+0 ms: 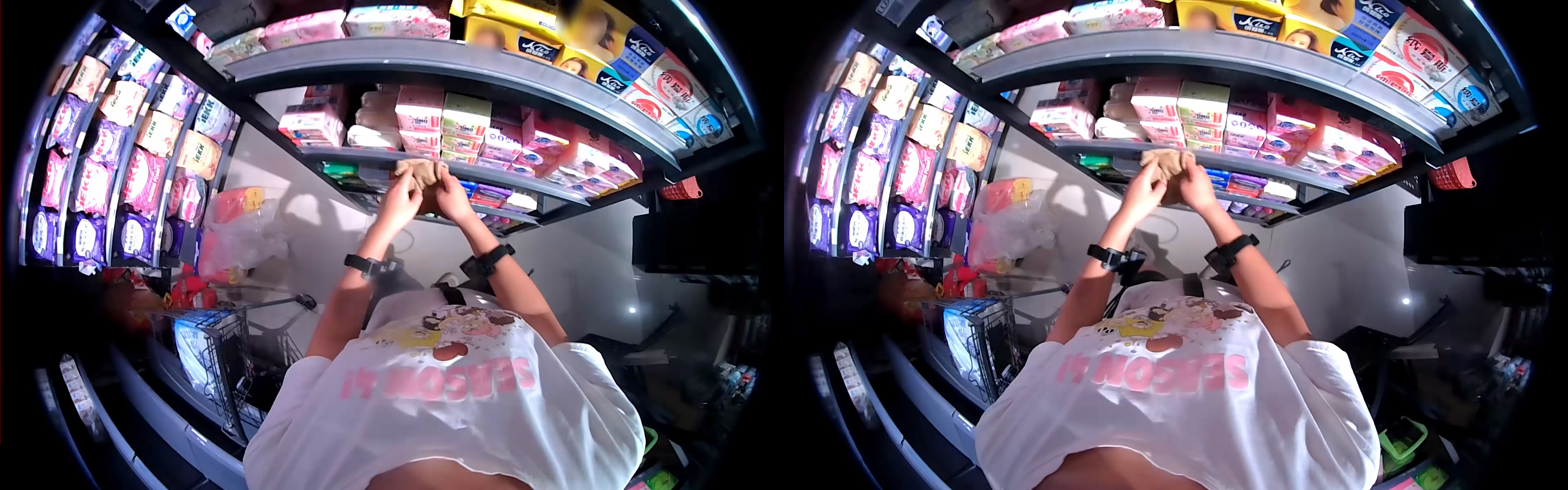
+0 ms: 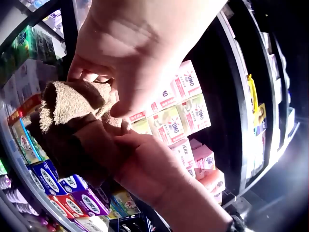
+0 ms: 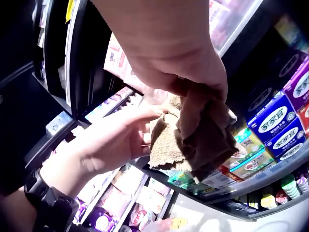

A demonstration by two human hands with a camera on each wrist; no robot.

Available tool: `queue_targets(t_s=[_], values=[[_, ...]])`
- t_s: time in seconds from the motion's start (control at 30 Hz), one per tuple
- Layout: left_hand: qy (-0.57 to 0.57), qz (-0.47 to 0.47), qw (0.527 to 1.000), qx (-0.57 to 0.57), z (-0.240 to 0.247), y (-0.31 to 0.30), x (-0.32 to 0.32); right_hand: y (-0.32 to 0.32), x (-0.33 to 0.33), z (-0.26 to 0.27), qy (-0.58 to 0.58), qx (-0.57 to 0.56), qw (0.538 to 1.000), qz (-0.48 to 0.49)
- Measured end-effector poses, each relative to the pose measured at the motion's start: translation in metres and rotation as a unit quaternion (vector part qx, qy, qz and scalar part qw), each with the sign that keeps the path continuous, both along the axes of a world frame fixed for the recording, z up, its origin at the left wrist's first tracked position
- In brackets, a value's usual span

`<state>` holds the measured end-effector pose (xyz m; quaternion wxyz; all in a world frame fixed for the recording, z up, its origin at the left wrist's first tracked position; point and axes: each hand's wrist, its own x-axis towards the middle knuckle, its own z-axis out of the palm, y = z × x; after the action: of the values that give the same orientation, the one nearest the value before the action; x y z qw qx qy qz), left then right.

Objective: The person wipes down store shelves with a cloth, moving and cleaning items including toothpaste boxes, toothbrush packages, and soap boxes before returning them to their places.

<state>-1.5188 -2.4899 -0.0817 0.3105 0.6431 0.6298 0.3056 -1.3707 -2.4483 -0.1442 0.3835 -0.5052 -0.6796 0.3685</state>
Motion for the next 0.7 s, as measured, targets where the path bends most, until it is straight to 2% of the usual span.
queue_targets(t_s=[0.03,0.07,0.13,0.17,0.2,0.27,0.3,0.33,0.37,0.4,0.47,0.53,0.57,0.6,0.67,0.7], values=[[0.022,-0.027,0.998,0.052,-0.007,0.005,0.008,-0.006,0.01,0.003,-0.026,0.009,0.999,-0.032],[0.0,-0.046,0.999,0.027,-0.014,0.009,0.019,-0.011,0.02,0.006,-0.052,0.016,0.996,-0.065],[0.02,-0.085,0.995,0.055,-0.015,0.011,0.043,-0.015,0.04,-0.005,-0.021,0.026,0.995,-0.096],[0.018,-0.096,0.994,0.043,-0.015,0.012,0.054,-0.014,0.05,-0.012,0.017,0.02,0.995,-0.098],[0.016,-0.106,0.994,0.03,-0.012,0.011,0.064,-0.019,0.058,-0.008,-0.017,0.022,0.99,-0.14],[0.023,-0.154,0.988,0.023,-0.001,0.008,0.074,-0.019,0.073,-0.013,0.044,0.003,0.984,-0.174],[0.042,-0.176,0.983,0.03,0.011,0.005,0.074,-0.024,0.078,0.012,0.102,-0.061,0.979,-0.164],[0.063,-0.198,0.977,0.041,0.033,0.0,0.073,-0.019,0.08,-0.004,0.143,-0.002,0.967,-0.211],[0.082,-0.198,0.975,0.065,0.063,-0.002,0.074,-0.02,0.084,0.012,0.154,-0.032,0.965,-0.211],[0.041,-0.2,0.97,0.131,0.078,0.001,0.071,-0.024,0.087,0.028,0.166,-0.063,0.961,-0.211],[0.09,-0.206,0.923,0.311,0.118,0.012,0.06,-0.016,0.093,0.016,0.31,-0.137,0.922,-0.186],[0.143,-0.204,0.892,0.377,0.15,0.031,0.05,-0.015,0.089,0.032,0.363,-0.165,0.904,-0.153],[0.201,-0.194,0.868,0.41,0.16,0.04,0.046,-0.018,0.087,0.043,0.326,-0.159,0.918,-0.162],[0.236,-0.199,0.867,0.39,0.167,0.047,0.043,-0.02,0.082,0.056,0.288,-0.153,0.93,-0.17],[0.333,-0.232,0.883,0.237,0.172,0.065,0.04,-0.026,0.072,0.082,0.236,-0.117,0.946,-0.191],[0.32,-0.269,0.884,0.207,0.164,0.082,0.038,-0.028,0.07,0.082,0.239,-0.077,0.949,-0.19]])
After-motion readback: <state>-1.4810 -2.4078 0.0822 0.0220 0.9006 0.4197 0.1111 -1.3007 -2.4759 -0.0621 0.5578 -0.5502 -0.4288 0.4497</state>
